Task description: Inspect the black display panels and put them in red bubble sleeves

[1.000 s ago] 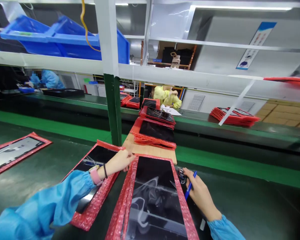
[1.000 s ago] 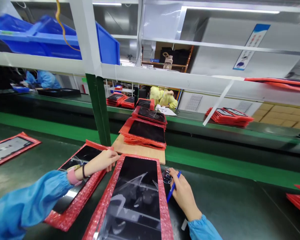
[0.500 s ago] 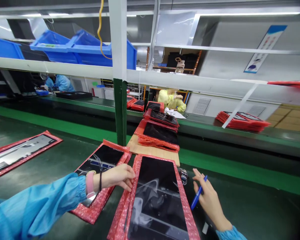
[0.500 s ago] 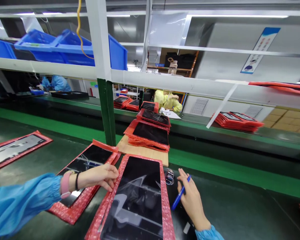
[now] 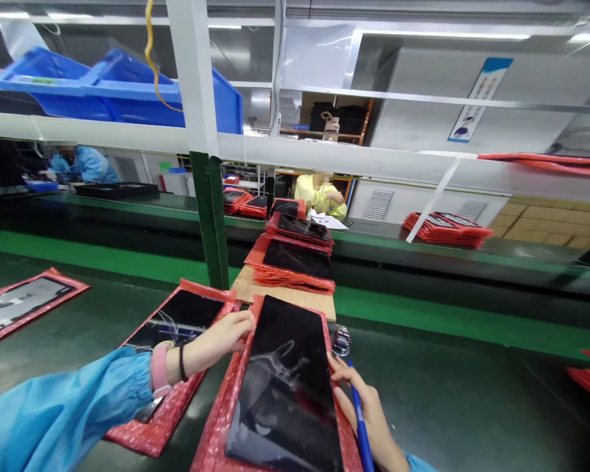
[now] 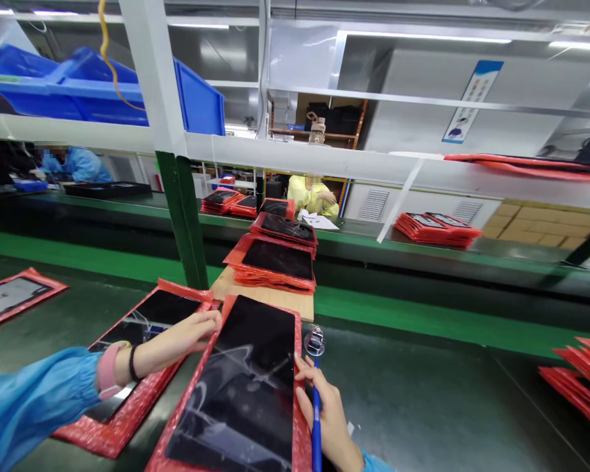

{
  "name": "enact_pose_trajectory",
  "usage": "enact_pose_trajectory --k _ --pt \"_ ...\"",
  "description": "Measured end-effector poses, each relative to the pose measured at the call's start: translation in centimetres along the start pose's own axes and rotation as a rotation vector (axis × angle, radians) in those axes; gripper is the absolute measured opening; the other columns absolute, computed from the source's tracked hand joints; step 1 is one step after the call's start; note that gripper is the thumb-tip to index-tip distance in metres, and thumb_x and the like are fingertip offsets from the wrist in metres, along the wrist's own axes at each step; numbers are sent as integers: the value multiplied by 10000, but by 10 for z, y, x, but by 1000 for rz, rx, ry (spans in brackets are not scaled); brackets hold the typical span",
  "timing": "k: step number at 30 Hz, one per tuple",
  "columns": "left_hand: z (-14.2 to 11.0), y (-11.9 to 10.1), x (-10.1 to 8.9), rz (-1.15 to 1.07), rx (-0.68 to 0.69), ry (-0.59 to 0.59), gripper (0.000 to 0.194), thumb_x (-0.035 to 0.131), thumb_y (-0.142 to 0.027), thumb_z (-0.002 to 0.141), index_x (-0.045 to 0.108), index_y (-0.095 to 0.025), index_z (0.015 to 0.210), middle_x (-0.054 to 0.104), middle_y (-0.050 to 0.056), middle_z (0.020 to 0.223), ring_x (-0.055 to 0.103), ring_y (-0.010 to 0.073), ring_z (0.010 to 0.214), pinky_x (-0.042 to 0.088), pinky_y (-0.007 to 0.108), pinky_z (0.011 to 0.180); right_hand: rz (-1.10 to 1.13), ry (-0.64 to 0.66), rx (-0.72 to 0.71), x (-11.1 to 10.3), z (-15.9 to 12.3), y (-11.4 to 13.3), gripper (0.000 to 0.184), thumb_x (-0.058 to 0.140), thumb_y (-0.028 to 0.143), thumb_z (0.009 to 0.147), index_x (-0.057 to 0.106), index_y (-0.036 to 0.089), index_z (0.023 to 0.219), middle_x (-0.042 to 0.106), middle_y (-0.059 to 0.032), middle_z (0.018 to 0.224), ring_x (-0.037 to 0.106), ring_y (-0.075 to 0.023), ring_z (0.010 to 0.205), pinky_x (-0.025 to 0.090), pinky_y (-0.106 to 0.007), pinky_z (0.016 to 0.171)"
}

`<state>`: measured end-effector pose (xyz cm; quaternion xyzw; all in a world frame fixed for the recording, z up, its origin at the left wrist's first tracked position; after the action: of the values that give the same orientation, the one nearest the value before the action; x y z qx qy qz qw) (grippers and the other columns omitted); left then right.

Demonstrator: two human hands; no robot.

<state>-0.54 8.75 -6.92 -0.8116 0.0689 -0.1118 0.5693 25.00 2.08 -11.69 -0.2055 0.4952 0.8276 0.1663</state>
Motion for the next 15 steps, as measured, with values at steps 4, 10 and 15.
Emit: enact_pose_trajectory --k 4,10,15 --pt "6 -6 14 -146 34 10 255 693 -365 698 507 -216 788 568 -56 709 582 113 638 464 239 606 22 -16 -9 -2 -1 -5 77 511 291 928 565 276 980 631 -107 1303 562 -220 1231 458 -342 996" --pt "30 3 17 -189 49 29 323 825 -157 521 539 -162 672 584 -36 640 537 90 607 415 222 623 129 -37 -40 -5 2 -4 63 530 289 920 578 258 947 642 -133 1280 590 -242 1197 477 -359 982" --pt "18 -17 -15 -187 101 39 284 814 -103 515 567 -155 644 553 -60 589 507 78 557 401 220 593 224 -110 20 -14 -2 -17 82 544 285 914 577 262 986 647 -125 1277 603 -254 1182 473 -402 993"
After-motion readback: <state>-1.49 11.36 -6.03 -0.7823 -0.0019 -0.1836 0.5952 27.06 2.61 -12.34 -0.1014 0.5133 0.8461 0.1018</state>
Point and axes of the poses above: each hand's wrist, its own z-axis towards the middle knuckle, its own x-axis out of the palm, y = z × x, the point moved 8 cm from there along z, towards the middle knuckle
